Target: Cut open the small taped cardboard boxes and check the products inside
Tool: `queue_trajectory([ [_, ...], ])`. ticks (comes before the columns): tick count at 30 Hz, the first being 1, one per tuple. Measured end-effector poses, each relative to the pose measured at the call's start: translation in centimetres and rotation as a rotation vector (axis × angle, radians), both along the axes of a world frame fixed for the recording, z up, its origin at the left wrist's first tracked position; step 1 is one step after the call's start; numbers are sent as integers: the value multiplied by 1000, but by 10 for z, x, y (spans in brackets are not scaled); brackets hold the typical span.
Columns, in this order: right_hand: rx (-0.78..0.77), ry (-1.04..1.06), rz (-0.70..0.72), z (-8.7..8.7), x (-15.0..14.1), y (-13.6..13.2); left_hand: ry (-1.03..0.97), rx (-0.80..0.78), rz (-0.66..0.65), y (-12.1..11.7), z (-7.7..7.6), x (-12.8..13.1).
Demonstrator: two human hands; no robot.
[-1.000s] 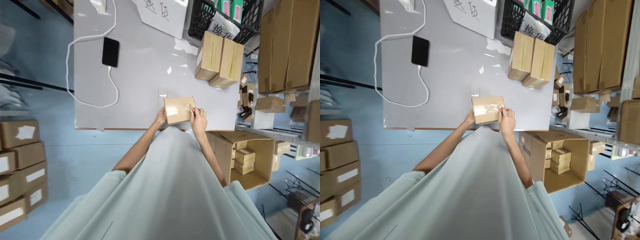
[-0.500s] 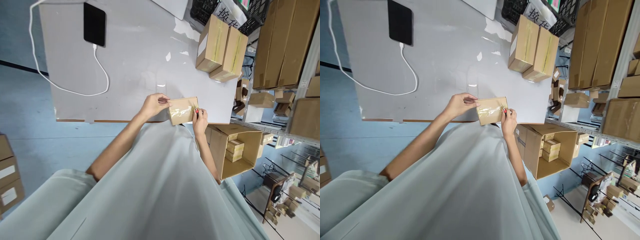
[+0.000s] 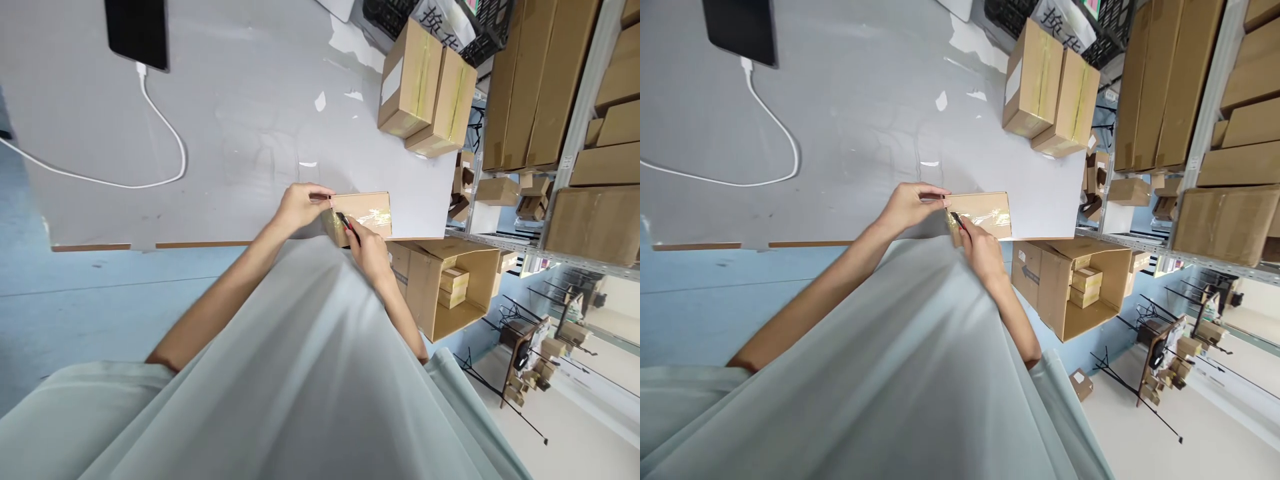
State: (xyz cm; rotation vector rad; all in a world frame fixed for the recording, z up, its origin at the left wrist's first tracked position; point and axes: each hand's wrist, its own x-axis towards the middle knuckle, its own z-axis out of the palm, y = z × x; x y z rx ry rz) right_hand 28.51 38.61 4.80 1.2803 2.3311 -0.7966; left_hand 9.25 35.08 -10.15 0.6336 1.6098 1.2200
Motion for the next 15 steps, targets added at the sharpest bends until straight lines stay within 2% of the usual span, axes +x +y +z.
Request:
queue_trajectory([
  [15,19,-142,73,0,-23,-4,25,5,-10,4,-3,1],
])
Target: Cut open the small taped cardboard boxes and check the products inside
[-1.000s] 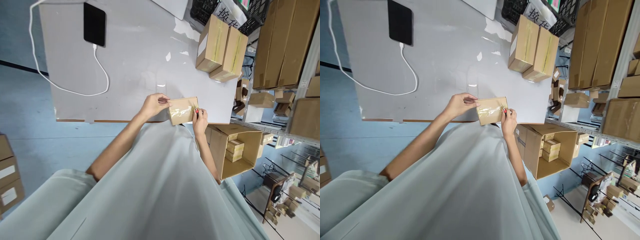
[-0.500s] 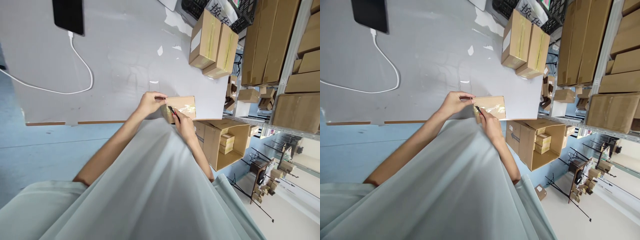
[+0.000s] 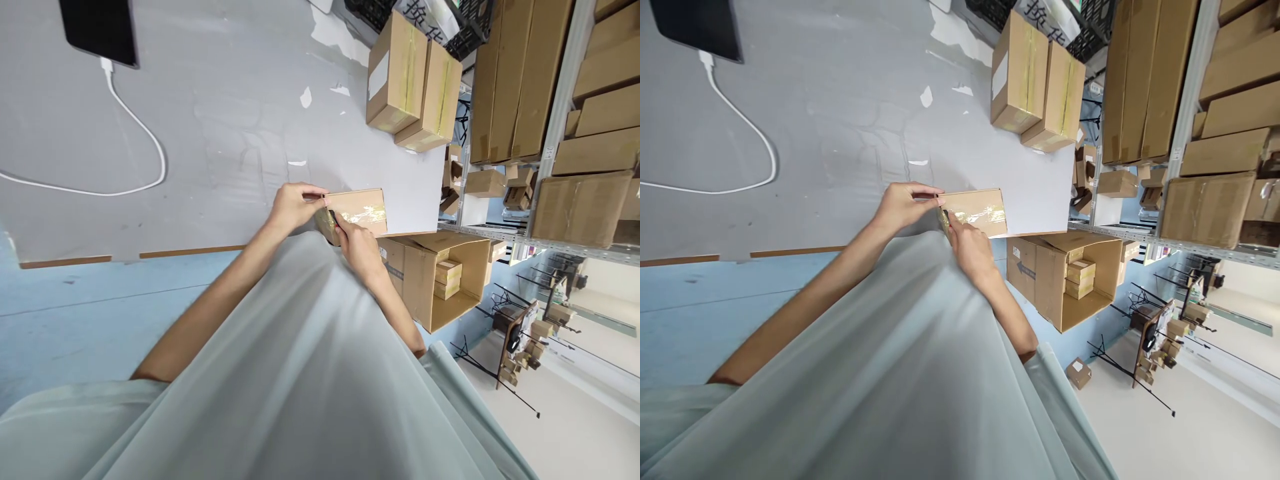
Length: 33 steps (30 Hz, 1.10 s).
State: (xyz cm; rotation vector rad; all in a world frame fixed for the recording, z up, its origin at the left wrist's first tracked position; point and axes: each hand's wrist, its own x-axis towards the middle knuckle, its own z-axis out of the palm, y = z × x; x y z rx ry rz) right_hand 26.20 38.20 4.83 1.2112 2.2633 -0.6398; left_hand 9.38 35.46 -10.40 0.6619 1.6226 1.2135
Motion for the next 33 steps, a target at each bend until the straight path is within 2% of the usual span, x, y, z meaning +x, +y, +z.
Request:
queue_trajectory([
  [6,-17,29,34,5,-1,6,-35,-51,12,3,12,-2],
  [12,4,-72,22,12,-5,0,-52,-79,33,3,24,-2],
  [17,-8,-122,3,16,-10,-6,-44,-76,45,3,24,-1],
  [22,19,-140,-21,12,-10,-16,-40,-87,40,2,24,-1],
  [29,0,-110,24,8,-22,-5,-8,-94,54,3,25,3],
  [33,-23,-195,14,9,-22,-12,3,-118,86,0,28,8],
])
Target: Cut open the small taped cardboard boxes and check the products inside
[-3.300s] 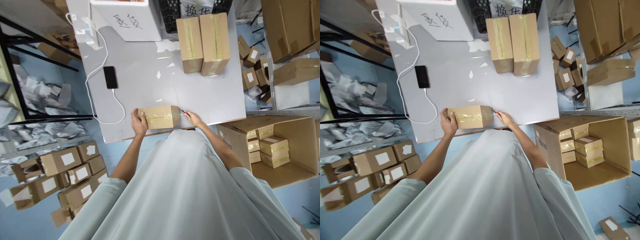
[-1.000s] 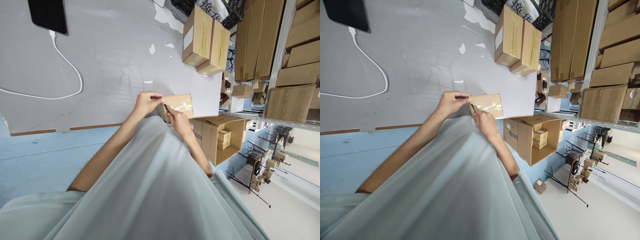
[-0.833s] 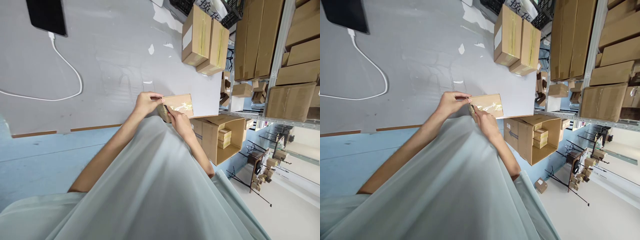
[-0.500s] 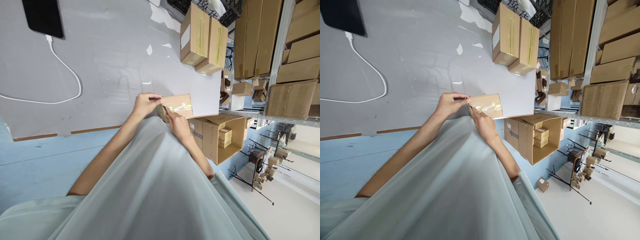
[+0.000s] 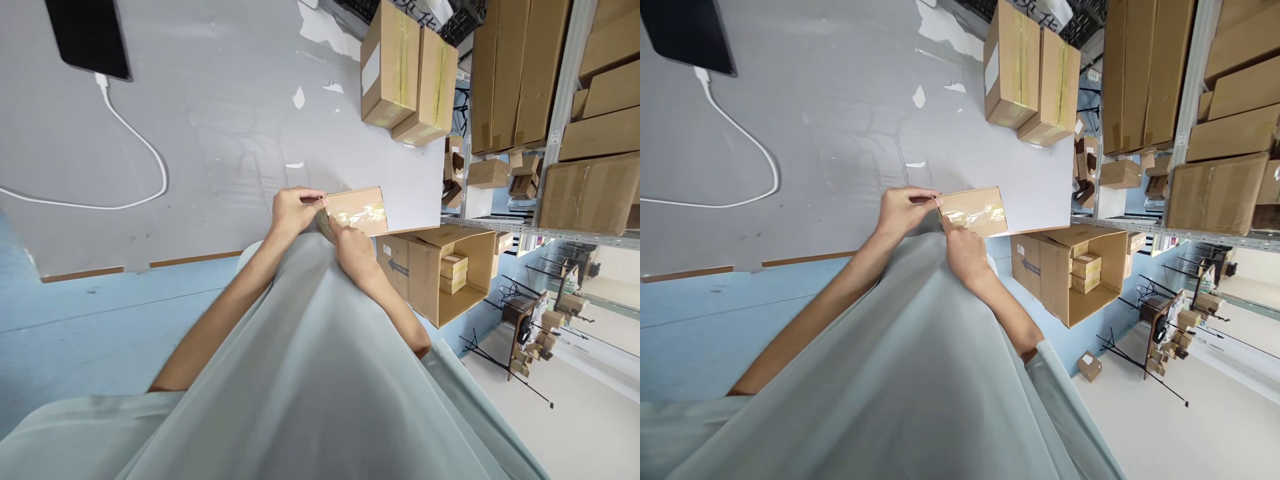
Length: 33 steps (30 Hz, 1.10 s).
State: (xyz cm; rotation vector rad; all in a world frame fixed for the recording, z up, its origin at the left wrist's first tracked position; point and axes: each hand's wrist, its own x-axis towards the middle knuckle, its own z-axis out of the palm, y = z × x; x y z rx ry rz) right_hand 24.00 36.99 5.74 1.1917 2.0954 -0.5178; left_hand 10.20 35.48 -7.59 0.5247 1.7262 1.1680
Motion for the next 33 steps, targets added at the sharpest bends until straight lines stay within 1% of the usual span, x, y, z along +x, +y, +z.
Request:
queue_trajectory([
  [4,-42,-53,-1,-1,4,-11,28,18,-6,-5,3,2],
  [7,-28,-42,5,2,5,-15,55,17,-3,-5,2,2],
  [11,-10,-92,-7,8,10,-22,71,5,-13,-5,1,4],
  [13,-13,-100,-15,8,12,-23,75,18,-20,-6,1,5],
  [18,-45,-10,1,1,10,-13,113,17,14,-4,3,3],
  [20,-68,11,15,2,13,-13,120,3,30,-2,4,3],
  [22,-82,37,1,7,23,-16,127,2,36,-1,5,4],
  [24,-60,122,-70,9,42,-17,130,2,36,-2,6,6],
  [26,11,252,-219,6,67,-11,128,-12,41,-4,8,10],
  [27,72,316,-315,1,81,-5,130,-21,50,-5,9,12],
  [28,147,370,-420,-6,95,3,135,-32,62,-6,10,15],
  [30,290,446,-614,-26,120,20,153,-49,85,-6,13,20],
  [31,314,483,-696,-38,130,28,164,-55,93,-5,15,23],
  [32,292,530,-770,-50,137,35,175,-59,99,-4,16,25],
  [33,232,591,-835,-61,142,41,186,-62,105,-1,17,26],
])
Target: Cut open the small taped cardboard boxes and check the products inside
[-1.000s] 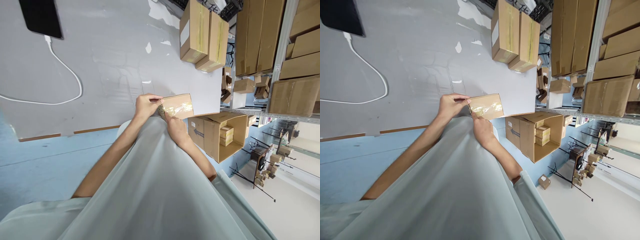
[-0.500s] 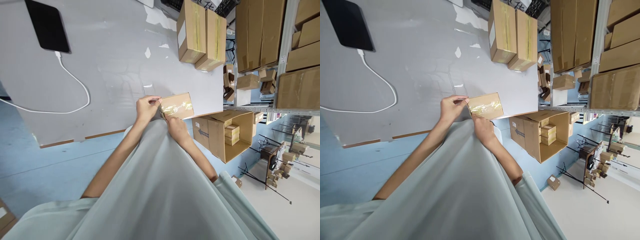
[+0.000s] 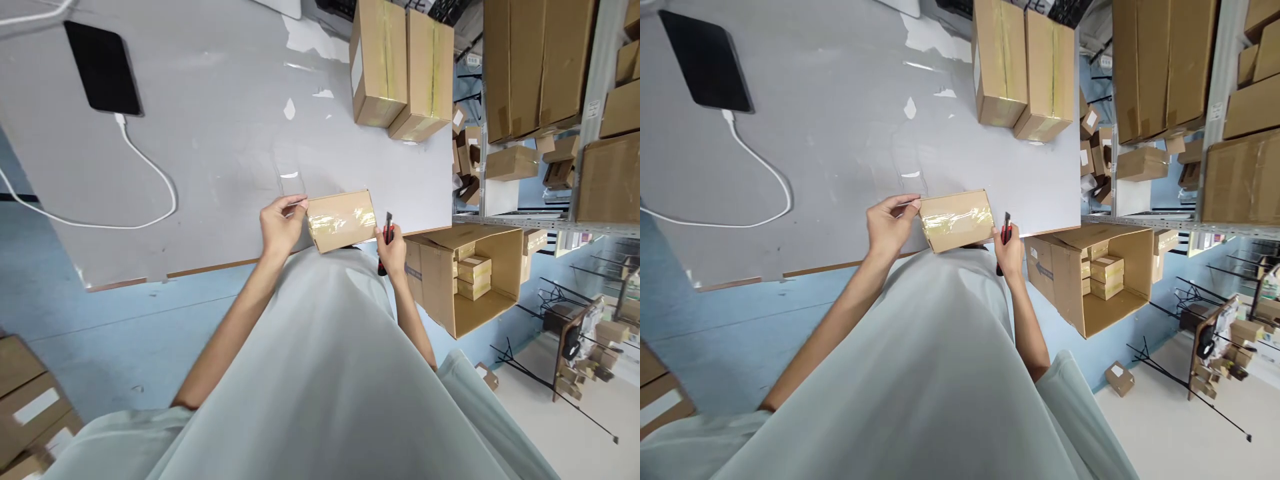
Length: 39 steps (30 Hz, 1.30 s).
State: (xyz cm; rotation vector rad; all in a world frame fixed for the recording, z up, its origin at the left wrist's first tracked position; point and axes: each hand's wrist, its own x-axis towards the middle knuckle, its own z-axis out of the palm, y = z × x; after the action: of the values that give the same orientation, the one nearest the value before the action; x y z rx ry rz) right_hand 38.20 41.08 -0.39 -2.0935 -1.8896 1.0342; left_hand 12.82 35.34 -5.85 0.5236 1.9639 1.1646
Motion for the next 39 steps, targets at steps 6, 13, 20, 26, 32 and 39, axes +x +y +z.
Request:
queue_trajectory([
  [6,-115,464,-37,-35,-4,20,51,-3,56,20,-3,-4],
  [13,-117,405,125,-36,-1,47,324,14,14,27,3,9],
  [20,-84,200,224,-23,14,52,438,162,-437,53,19,71],
  [26,2,53,418,1,10,57,424,180,-430,52,7,74],
  [32,-6,-152,580,16,-15,64,412,164,-450,50,10,76],
  [39,-56,-311,620,21,-30,60,323,143,-425,51,16,77],
])
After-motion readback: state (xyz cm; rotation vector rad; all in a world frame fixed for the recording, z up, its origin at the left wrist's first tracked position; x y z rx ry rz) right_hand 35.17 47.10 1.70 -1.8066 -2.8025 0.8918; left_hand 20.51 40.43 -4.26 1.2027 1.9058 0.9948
